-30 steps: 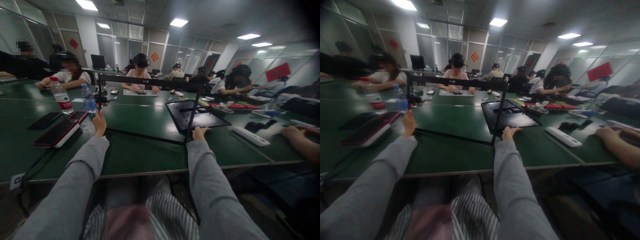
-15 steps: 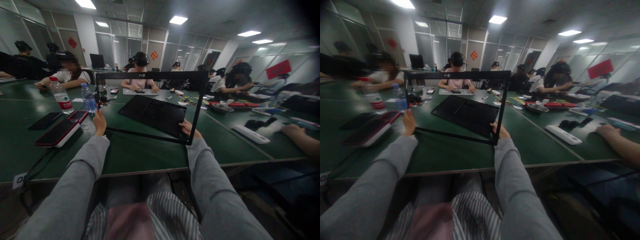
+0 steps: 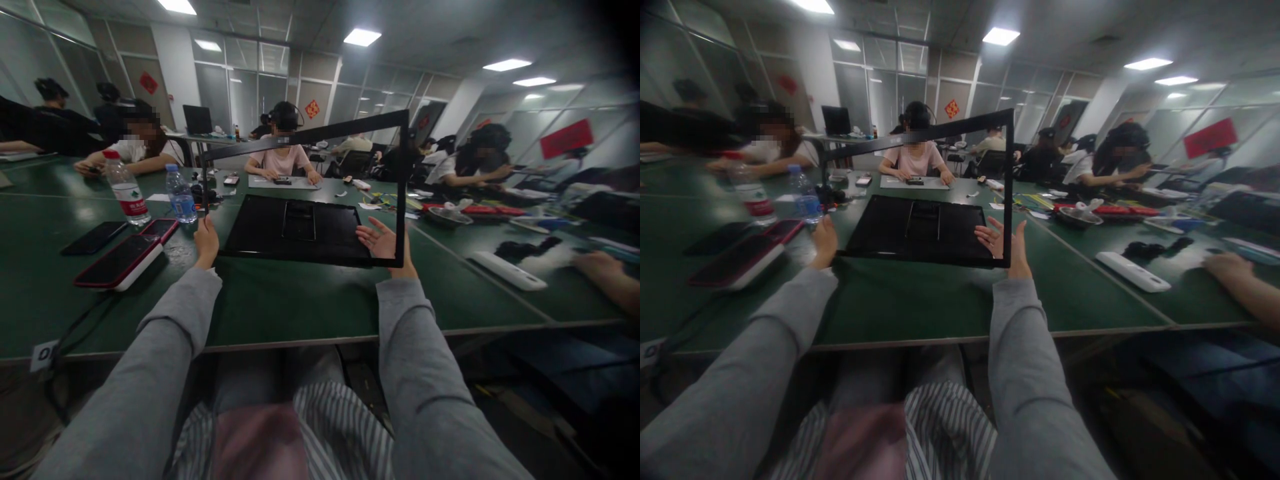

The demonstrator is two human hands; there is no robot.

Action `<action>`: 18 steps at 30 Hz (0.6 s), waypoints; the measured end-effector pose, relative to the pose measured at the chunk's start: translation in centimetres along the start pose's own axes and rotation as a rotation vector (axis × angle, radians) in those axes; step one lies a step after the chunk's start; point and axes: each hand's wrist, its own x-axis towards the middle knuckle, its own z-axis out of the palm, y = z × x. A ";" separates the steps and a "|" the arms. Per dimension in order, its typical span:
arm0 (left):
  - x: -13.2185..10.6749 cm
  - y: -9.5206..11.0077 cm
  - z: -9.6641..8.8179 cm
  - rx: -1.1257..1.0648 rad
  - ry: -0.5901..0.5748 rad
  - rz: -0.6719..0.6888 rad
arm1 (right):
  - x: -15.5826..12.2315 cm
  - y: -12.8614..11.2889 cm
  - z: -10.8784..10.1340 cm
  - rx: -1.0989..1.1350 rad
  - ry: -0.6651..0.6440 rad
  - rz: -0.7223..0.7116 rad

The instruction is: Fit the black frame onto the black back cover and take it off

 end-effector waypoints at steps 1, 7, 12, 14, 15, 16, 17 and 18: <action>0.0 0.2 0.1 -0.001 -0.005 -0.011 | -0.4 -0.4 0.2 0.034 -0.029 0.021; -0.6 2.0 0.8 0.004 -0.013 -0.023 | -1.0 -0.5 0.3 0.146 -0.183 0.040; -1.1 2.6 0.7 -0.037 -0.035 -0.033 | -0.7 0.2 -0.7 0.112 -0.117 0.061; -1.1 2.5 0.8 -0.025 -0.057 -0.045 | -0.4 1.2 -0.6 0.086 -0.110 0.065; -1.1 2.5 0.9 -0.016 -0.064 -0.050 | -0.1 1.8 -0.5 0.062 -0.098 0.051; -1.0 2.4 1.1 -0.008 -0.063 -0.054 | 0.2 2.5 -0.3 0.033 -0.078 0.030; -0.9 2.3 1.3 -0.003 -0.059 -0.054 | 0.6 3.3 -0.1 0.000 -0.049 0.007; -0.7 2.2 1.6 0.003 -0.053 -0.053 | 1.0 4.0 0.2 -0.037 -0.010 -0.011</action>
